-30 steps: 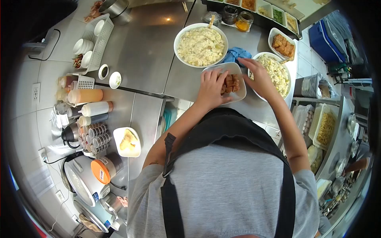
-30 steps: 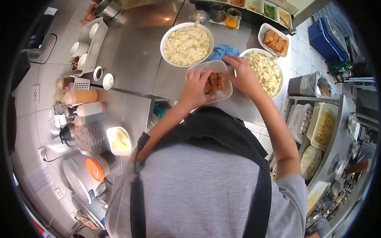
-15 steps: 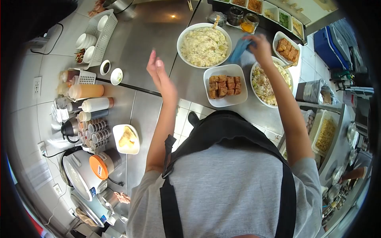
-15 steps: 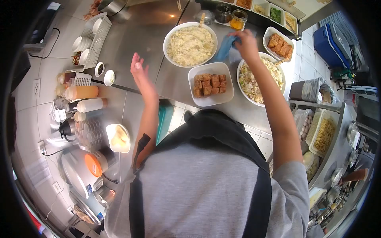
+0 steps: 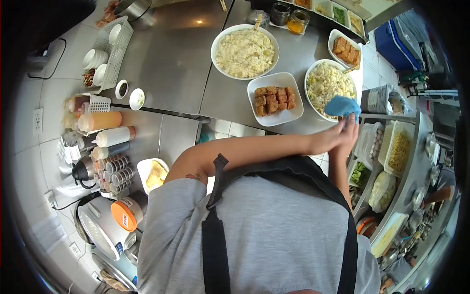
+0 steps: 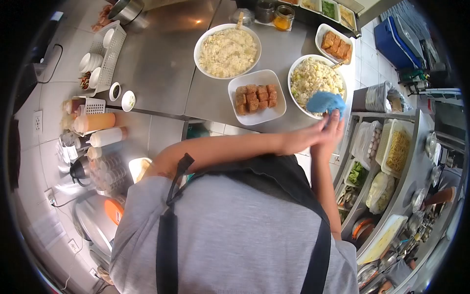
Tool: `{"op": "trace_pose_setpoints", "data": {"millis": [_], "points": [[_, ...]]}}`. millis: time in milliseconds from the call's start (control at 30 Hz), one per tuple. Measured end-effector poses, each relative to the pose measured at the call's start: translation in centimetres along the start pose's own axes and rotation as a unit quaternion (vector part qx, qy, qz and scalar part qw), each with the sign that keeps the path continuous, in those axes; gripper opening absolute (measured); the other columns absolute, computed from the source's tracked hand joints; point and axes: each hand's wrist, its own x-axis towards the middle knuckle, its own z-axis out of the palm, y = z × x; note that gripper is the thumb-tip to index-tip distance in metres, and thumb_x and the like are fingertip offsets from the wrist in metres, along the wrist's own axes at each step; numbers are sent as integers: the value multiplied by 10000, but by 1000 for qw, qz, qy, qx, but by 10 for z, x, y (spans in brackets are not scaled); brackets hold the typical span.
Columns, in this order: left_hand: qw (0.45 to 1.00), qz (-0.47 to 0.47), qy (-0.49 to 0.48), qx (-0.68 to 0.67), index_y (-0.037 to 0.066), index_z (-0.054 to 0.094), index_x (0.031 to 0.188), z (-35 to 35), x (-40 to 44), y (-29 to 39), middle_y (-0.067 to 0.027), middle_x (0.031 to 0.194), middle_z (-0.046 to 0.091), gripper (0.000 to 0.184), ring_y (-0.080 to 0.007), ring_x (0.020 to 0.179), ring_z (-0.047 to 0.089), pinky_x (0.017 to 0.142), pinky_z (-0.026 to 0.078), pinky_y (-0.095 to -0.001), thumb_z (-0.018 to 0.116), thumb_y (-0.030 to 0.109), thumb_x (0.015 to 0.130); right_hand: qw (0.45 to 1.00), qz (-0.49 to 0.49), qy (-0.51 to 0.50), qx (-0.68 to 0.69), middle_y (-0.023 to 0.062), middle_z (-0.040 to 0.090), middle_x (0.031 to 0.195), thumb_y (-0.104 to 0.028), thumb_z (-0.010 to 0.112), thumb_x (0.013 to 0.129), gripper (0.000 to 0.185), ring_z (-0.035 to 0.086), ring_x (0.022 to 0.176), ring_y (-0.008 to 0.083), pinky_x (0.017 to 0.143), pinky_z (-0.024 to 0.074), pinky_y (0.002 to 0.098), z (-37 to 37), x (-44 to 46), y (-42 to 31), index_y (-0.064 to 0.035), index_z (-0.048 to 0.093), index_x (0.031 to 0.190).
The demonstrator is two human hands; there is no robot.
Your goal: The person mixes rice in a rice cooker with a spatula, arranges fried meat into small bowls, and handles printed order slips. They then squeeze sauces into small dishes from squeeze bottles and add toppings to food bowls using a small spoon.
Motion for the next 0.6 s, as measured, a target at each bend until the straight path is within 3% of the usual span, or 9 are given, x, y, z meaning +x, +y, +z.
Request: {"op": "trace_pose_setpoints", "data": {"millis": [33,100,200,233,300,400,467,567,600], "points": [[994,94,-37,41,-42,211,1495,3,-11,0,-177,1525,332,671,-210,1419,298,1154,242,-335,456,351,1009,989,76,-7,125,81,644,1078,-208,570,984,364,590,882,123,806,483,271,-4,4,-14,37,567,1253],[987,16,-139,80,-2,467,1383,-14,-27,-2,-165,1382,521,497,-225,1304,472,1099,338,-362,556,240,958,999,30,24,-8,-9,655,893,-97,630,933,197,529,757,38,628,408,192,-16,-3,-33,2,660,1100],[951,62,-3,304,57,650,1164,-50,-60,25,-141,1222,620,278,-241,1122,590,994,424,-392,594,138,905,973,-90,-33,-210,21,654,875,-73,690,866,164,558,713,99,629,434,239,-38,-11,-18,-40,690,1027],[894,187,154,376,77,683,1001,-65,-72,18,-107,1069,657,156,-243,927,625,886,467,-377,576,81,887,947,-145,-66,-279,37,652,873,-75,703,851,164,570,700,128,634,444,254,-39,-14,-16,-49,694,1013],[851,136,342,374,68,629,1067,-100,-102,9,-95,993,631,167,-207,903,613,844,476,-321,522,77,940,907,-207,-112,-350,104,632,892,-104,761,785,192,605,701,248,671,479,311,-32,-23,-15,-68,699,963],[820,31,460,340,88,600,1120,-151,-125,-20,-118,879,643,208,-275,793,629,732,494,-391,514,194,963,895,-83,-189,-396,123,653,904,-156,762,788,201,632,772,280,709,495,349,-19,-33,-24,-46,710,948],[797,5,461,390,85,606,1121,-173,-120,-26,-116,865,666,249,-294,789,645,732,497,-410,499,254,973,868,-5,-241,-434,136,664,923,-183,755,794,199,645,803,291,724,501,361,-12,-28,-28,-34,722,921],[796,-62,410,441,84,643,1072,-185,-107,-11,-140,859,693,295,-340,814,655,707,496,-460,507,322,962,823,-233,-266,-444,156,678,943,-193,724,824,178,658,796,303,736,510,361,-15,-16,-24,-22,734,875],[776,-64,396,487,83,651,1054,-186,-102,-11,-144,839,692,281,-344,803,654,696,497,-464,522,312,954,840,-201,-291,-410,161,697,907,-184,729,816,175,670,753,297,723,523,351,-13,-11,-30,-13,732,853]]}}
